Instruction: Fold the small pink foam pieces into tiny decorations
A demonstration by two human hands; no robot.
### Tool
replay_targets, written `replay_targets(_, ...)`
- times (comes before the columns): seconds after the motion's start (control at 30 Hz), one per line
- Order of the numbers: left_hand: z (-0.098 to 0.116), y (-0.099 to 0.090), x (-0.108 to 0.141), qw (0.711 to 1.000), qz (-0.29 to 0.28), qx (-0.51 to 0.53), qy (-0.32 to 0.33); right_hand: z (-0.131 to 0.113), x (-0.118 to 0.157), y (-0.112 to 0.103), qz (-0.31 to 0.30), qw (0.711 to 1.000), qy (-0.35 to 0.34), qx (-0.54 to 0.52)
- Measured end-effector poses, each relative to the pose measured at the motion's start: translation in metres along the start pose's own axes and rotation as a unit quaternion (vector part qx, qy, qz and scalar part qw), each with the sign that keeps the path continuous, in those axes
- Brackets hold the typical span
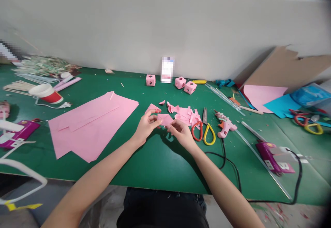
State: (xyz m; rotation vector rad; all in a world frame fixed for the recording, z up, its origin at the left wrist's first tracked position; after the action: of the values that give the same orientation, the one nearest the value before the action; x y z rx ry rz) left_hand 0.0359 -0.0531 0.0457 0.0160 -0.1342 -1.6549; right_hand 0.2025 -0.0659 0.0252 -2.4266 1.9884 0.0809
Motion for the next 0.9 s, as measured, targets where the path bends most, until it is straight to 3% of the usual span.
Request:
replay_targets(0.43,0.003,-0.001,0.001,0.998,-0.035,0.048,-0.031,-0.001,-0.003,-0.007,-0.004,0.994,0.029,-0.109)
replay_targets(0.63,0.005,0.002,0.004,0.998,-0.053,-0.020,0.018,-0.003,-0.003,-0.003,-0.014,0.994,0.039,-0.101)
replay_targets(0.8,0.005,0.003,0.007,0.985,-0.026,-0.142,0.098,-0.002,-0.003,-0.003,-0.023,0.995,0.033,-0.092)
replay_targets(0.9,0.006,0.005,0.010,0.979,-0.026,-0.161,0.120,-0.003,-0.003,-0.004,-0.010,0.996,0.033,-0.085)
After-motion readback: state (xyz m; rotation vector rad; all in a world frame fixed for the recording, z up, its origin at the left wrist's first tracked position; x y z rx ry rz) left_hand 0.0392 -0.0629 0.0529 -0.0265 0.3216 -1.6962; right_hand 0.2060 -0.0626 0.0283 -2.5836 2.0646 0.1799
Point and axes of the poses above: each hand's wrist, its own x-axis away from the middle knuckle, its own y-axis out of the palm, z = x × y, the point moved 2 cm from there along -x, towards the middle knuckle, and after that the axes turned 3 degrees about -x, right-handed, at the moved point
